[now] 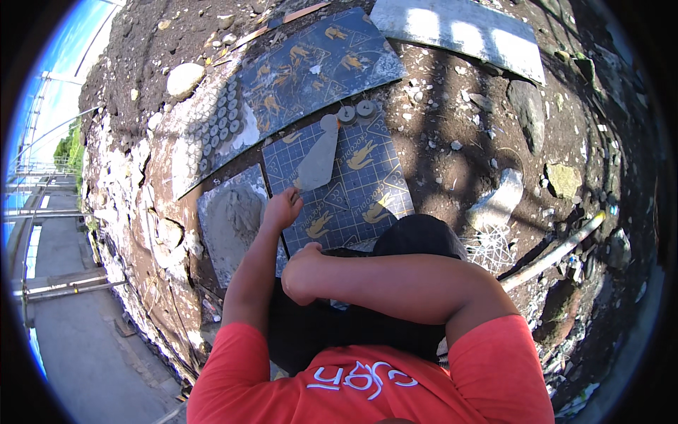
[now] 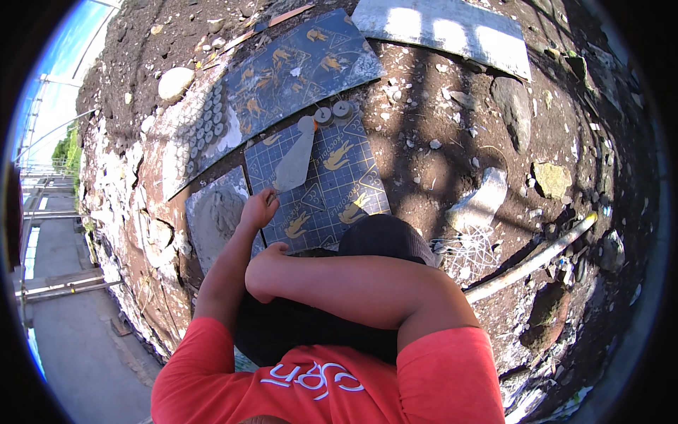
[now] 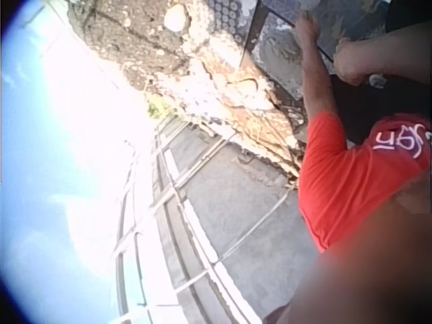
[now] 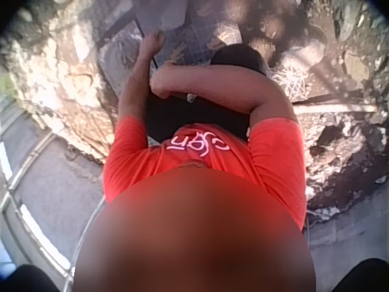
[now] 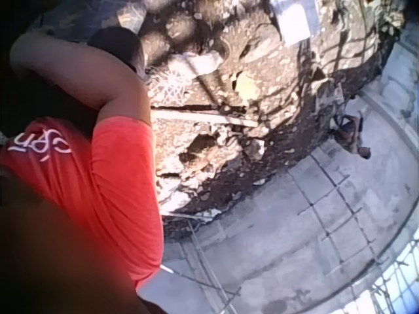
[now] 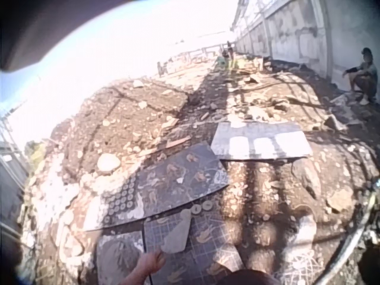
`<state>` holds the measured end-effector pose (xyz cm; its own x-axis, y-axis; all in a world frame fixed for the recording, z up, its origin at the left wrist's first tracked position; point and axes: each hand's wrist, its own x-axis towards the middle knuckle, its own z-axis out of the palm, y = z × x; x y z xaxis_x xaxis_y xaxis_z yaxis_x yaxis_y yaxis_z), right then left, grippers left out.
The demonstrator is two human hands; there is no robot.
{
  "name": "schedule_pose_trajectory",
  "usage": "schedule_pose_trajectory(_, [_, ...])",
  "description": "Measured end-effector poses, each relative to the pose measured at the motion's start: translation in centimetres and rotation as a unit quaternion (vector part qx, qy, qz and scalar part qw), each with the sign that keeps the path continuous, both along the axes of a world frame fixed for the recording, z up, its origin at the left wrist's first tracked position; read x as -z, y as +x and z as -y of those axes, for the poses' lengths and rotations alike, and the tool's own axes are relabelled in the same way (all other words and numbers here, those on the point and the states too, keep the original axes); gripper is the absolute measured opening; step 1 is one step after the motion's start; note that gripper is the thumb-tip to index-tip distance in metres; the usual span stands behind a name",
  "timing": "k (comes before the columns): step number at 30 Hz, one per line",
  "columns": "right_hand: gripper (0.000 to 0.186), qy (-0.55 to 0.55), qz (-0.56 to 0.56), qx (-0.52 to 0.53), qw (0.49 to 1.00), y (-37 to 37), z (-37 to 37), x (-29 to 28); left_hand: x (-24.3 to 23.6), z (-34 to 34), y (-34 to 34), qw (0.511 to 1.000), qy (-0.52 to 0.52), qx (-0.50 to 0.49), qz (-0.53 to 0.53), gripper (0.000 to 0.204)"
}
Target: The person spreads cement on a tile using a trowel and places small cylindrical spacers between tiles. They repeat this process across multiple tiles on the ground.
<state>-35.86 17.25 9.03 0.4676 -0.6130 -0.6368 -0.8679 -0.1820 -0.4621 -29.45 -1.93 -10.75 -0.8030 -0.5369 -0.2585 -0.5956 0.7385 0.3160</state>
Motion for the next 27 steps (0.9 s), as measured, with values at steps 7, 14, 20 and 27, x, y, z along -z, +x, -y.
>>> schedule_pose_trajectory(7, [0.045, 0.003, -0.002, 0.001, 1.000, 0.5, 0.1, 0.2, -0.3, 0.0, 0.8, 1.000, -0.018, -0.010, -0.011, 0.035])
schedule_pose_trajectory(14, [0.045, 0.000, 0.000, 0.023, 1.000, 0.4, -0.4, 0.4, 1.2, 0.7, -1.8, 0.997, -0.068, 0.016, -0.027, 0.035])
schedule_pose_trajectory(20, [0.046, 0.005, -0.006, 0.009, 1.000, 0.3, -0.3, 0.0, 0.9, 0.9, -2.6, 0.997, -0.068, -0.021, -0.010, 0.034])
schedule_pose_trajectory(27, [0.046, 0.004, -0.009, 0.009, 1.000, 0.1, -0.2, -0.2, 0.8, 0.6, -0.4, 0.995, -0.077, -0.062, -0.004, 0.034])
